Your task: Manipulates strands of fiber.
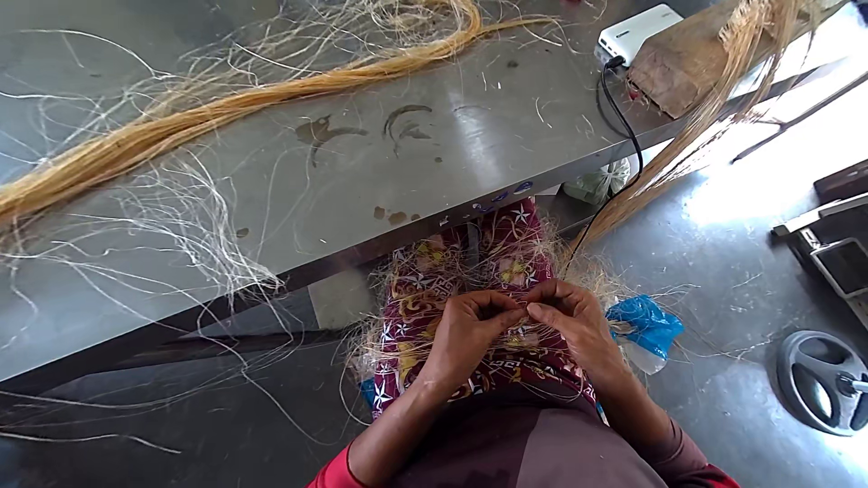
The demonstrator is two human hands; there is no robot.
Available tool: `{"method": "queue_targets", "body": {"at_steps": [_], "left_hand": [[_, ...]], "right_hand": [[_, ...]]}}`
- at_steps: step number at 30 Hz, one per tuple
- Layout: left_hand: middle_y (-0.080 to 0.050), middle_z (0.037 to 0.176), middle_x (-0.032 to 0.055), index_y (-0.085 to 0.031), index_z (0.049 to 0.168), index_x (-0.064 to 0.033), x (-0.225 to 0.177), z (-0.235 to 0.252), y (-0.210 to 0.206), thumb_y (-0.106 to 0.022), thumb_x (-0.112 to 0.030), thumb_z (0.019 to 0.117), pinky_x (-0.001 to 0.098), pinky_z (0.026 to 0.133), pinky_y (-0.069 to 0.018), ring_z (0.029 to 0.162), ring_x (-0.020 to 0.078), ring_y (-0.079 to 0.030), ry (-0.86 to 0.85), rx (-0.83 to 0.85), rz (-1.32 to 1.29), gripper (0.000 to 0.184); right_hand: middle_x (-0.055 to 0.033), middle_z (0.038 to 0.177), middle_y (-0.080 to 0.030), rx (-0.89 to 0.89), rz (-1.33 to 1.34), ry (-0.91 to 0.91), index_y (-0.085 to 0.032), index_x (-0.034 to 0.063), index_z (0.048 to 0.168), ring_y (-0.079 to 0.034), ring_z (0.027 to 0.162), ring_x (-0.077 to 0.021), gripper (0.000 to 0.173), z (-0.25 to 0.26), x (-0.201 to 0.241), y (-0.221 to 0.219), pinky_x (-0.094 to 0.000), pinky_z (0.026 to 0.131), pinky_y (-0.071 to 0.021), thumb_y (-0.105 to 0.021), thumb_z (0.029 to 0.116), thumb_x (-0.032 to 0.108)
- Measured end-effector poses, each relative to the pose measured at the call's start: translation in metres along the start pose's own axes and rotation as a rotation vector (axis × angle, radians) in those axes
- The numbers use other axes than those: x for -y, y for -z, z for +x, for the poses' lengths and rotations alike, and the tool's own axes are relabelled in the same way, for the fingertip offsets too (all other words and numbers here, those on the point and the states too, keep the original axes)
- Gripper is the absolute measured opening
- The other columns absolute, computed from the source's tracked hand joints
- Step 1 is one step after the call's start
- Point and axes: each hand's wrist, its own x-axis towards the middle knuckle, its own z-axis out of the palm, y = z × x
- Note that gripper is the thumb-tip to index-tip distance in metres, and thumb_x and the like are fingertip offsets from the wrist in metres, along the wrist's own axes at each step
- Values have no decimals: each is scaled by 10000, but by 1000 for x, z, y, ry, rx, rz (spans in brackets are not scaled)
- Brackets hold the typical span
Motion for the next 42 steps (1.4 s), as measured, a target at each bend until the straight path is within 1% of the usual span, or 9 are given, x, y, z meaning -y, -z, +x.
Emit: {"method": "queue_targets", "body": {"at_steps": [4, 8, 13, 17, 22, 26, 33, 39, 42], "left_hand": [[-687, 748, -73, -734, 876, -82, 1, -1, -1, -736, -22, 879, 137, 608, -499, 648, -22, -608, -28, 9, 142, 61], [-689, 766, -79, -725, 882, -80, 2, 0, 0, -733, -47, 887, 135, 657, -523, 685, -35, -628, -41, 62, 234, 35], [-677, 726, -65, -728, 853, -89, 0, 0, -1, -700, 10, 885, 128, 547, -455, 598, -20, -570, 6, -10, -14, 108], [-696, 728, -12, -724, 842, -60, -5, 2, -3, -687, 74, 882, 140, 546, -486, 592, 10, -596, 44, -61, -174, 145], [-702, 738, -10, -729, 839, -64, -5, 2, -7, -682, 80, 878, 148, 568, -506, 608, 15, -613, 14, -62, -193, 156], [-723, 775, -5, -747, 883, -55, -4, 2, -7, -672, 87, 882, 147, 584, -518, 635, 15, -631, -6, -43, -192, 161], [-714, 760, -20, -745, 861, -74, 0, 3, -8, -687, 77, 876, 147, 585, -512, 631, 10, -624, -38, -24, -175, 162], [-716, 866, -25, -745, 841, -109, -1, 4, -8, -676, 40, 877, 219, 787, -570, 821, 56, -671, -79, -29, -212, 168], [-731, 903, -3, -742, 820, -101, -3, 5, -13, -668, 59, 875, 227, 792, -580, 844, 67, -685, -29, -29, -284, 185]], "right_hand": [[36, 812, -698, -15, -149, 101, -696, 37, 884, -657, 743, 0, 43, 3, -4, -4, -178, 727, -568, -695, 878, -6], [52, 793, -683, -53, -70, 87, -687, 66, 868, -646, 743, -1, 104, 6, -3, -5, -182, 730, -557, -645, 899, -23], [36, 822, -698, -26, -101, 23, -697, 63, 926, -654, 762, -20, 82, 8, 5, 9, -197, 754, -557, -631, 934, 15], [30, 873, -715, 108, -172, -26, -717, 16, 966, -667, 792, -5, 83, 2, 7, 10, -186, 749, -569, -700, 908, 72], [27, 843, -713, 59, -245, 77, -722, 4, 911, -656, 773, 24, 46, 2, 3, 3, -152, 741, -559, -683, 914, 29], [41, 833, -705, 87, -246, 64, -713, 12, 907, -644, 766, 38, 44, 3, 3, 5, -142, 735, -546, -672, 921, 21], [57, 814, -694, 106, -238, 42, -705, 20, 897, -631, 746, 46, 38, 3, 4, 8, -137, 715, -535, -673, 917, 24], [51, 810, -679, 114, -197, -14, -695, -2, 997, -627, 721, 24, 124, 0, 4, 2, -157, 694, -543, -711, 883, 45], [72, 761, -668, 129, -86, -57, -693, 10, 982, -594, 653, 34, 108, 1, 0, -7, -144, 617, -505, -728, 882, 34]]}}
